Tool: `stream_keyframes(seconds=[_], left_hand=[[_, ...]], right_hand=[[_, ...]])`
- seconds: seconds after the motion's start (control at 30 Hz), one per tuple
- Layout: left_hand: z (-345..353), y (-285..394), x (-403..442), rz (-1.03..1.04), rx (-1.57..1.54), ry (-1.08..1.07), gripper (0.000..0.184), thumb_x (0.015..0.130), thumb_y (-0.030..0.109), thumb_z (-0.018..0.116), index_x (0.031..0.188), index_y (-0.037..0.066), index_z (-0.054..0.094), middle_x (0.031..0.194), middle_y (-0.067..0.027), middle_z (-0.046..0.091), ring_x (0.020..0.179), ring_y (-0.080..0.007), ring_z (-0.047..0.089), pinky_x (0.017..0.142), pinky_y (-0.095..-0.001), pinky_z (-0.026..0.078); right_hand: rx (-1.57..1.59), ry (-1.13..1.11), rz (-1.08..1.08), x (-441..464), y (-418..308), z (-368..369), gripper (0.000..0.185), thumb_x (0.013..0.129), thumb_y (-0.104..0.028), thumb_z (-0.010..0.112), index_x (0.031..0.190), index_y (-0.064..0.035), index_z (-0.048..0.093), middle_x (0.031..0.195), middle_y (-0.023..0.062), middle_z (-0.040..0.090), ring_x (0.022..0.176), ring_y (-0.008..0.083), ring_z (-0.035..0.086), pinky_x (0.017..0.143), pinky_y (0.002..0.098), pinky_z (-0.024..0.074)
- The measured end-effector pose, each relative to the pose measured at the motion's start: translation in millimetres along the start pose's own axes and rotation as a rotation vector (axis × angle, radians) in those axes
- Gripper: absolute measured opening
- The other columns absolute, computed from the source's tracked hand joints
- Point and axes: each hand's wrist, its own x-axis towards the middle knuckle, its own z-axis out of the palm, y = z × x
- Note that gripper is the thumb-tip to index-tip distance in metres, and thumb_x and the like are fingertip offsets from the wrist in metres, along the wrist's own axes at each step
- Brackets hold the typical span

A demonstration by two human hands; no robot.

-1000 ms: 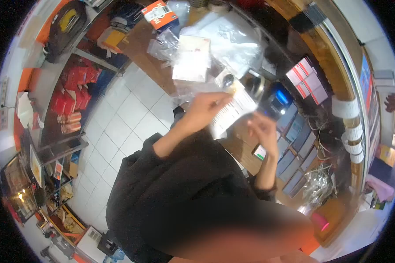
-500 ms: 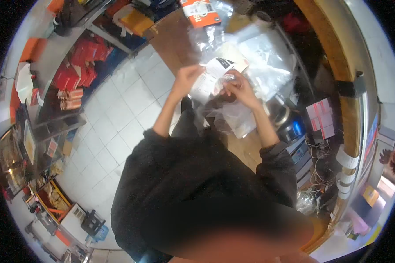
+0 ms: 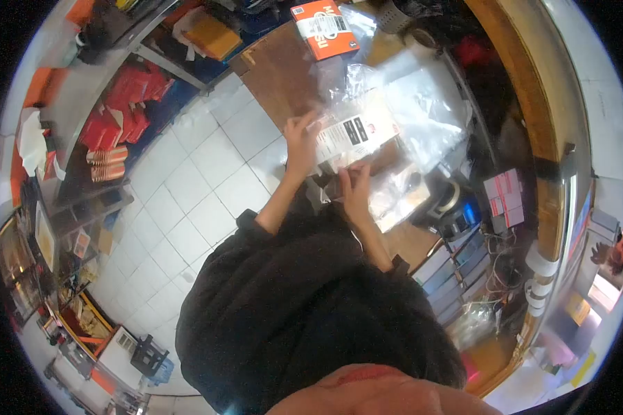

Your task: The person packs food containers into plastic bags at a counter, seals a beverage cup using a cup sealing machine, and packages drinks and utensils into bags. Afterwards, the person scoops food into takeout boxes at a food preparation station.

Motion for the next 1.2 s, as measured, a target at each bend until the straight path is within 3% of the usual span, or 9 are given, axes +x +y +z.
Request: stream_keyframes(seconds=[0.23,0.3,0.37,0.5,0.67,0.77,0.97,1.07,1.2], left_hand=[[-15.8,-54.0,39.9,-0.492,-0.324,-0.483,0.032,0.087,0.021,0.044,0.112,0.011,0.060,0.106,-0.0116,0.059,0.100,-0.0236,0.047,0.093,-0.0349,0.032],[-16.5,-23.9,58.6,-0.594,-0.235,-0.556,0.030,0.087,0.019,0.048,0.114,0.011,0.058,0.109,-0.0123,0.057,0.105,-0.0251,0.046,0.097,-0.0352,0.031],[-4.8,-15.7,65.6,0.453,0.118,-0.462,0.030,0.086,0.021,0.053,0.115,0.011,0.056,0.113,-0.0115,0.054,0.109,-0.0252,0.042,0.098,-0.0359,0.031],[33.6,88.8,75.5,0.744,0.118,-0.862,0.020,0.085,0.022,0.057,0.097,0.008,0.064,0.114,-0.0080,0.052,0.113,-0.0278,0.038,0.099,-0.0396,0.028],[26.2,163.3,45.1,0.858,0.067,-0.817,0.015,0.084,0.015,0.055,0.093,0.009,0.065,0.121,-0.0080,0.051,0.114,-0.0262,0.040,0.102,-0.0370,0.025],[-2.1,214.9,35.9,0.819,-0.141,-0.618,0.029,0.087,0.018,0.048,0.108,0.001,0.057,0.122,-0.0134,0.052,0.118,-0.0276,0.046,0.101,-0.0388,0.031],[-11.1,174.5,26.0,0.444,-0.625,-0.682,0.049,0.097,0.039,0.025,0.122,0.003,0.046,0.125,-0.0143,0.049,0.122,-0.0260,0.042,0.105,-0.0415,0.028],[4.2,147.8,-3.4,0.182,-0.715,-0.707,0.054,0.097,0.046,0.022,0.122,0.004,0.047,0.124,-0.0116,0.049,0.117,-0.0253,0.044,0.099,-0.0404,0.033],[36.0,143.3,-39.7,0.078,-0.705,-0.651,0.055,0.097,0.048,0.023,0.120,0.005,0.048,0.116,-0.0092,0.052,0.108,-0.0224,0.048,0.092,-0.0381,0.037]], right_hand=[[0.097,0.043,0.179,27.5,-76.0,-52.9,0.042,0.083,-0.008,0.060,0.120,-0.0014,0.041,0.101,0.0180,0.053,0.091,0.0285,0.056,0.079,0.0404,0.0451],[-0.730,0.140,-0.412,67.8,-102.4,-65.5,0.042,0.079,-0.010,0.064,0.116,-0.0005,0.048,0.109,0.0212,0.051,0.098,0.0355,0.053,0.085,0.0481,0.0411],[-0.818,0.034,-0.450,94.0,-80.4,-60.1,0.046,0.082,-0.010,0.058,0.123,0.0005,0.042,0.118,0.0240,0.045,0.108,0.0368,0.046,0.093,0.0450,0.0355],[-0.101,-0.241,-0.222,103.7,-1.8,-40.3,0.047,0.077,-0.009,0.062,0.120,-0.0010,0.047,0.118,0.0222,0.048,0.109,0.0373,0.048,0.092,0.0450,0.0380],[-0.322,0.094,-0.487,77.4,-32.2,-72.3,0.052,0.073,-0.001,0.057,0.123,-0.0025,0.042,0.117,0.0186,0.050,0.105,0.0322,0.049,0.093,0.0394,0.0388],[-0.410,0.118,-0.660,51.8,-118.6,-175.1,0.043,0.068,0.000,0.061,0.111,-0.0017,0.053,0.113,0.0131,0.054,0.101,0.0284,0.052,0.090,0.0366,0.0416],[-1.198,1.138,-0.718,-15.8,-208.7,-489.6,0.016,0.077,-0.014,0.054,0.082,0.0000,0.059,0.095,0.0201,0.060,0.092,0.0370,0.056,0.076,0.0419,0.0461],[-1.348,1.167,-0.939,-69.0,-289.1,-598.5,0.040,0.080,-0.024,0.058,0.114,-0.0029,0.056,0.107,0.0170,0.063,0.096,0.0298,0.059,0.078,0.0402,0.0448],[-1.212,0.830,-0.318,-85.2,-308.3,-676.6,0.021,0.075,-0.018,0.056,0.081,-0.0012,0.067,0.078,0.0213,0.064,0.070,0.0334,0.059,0.067,0.0403,0.0459]])
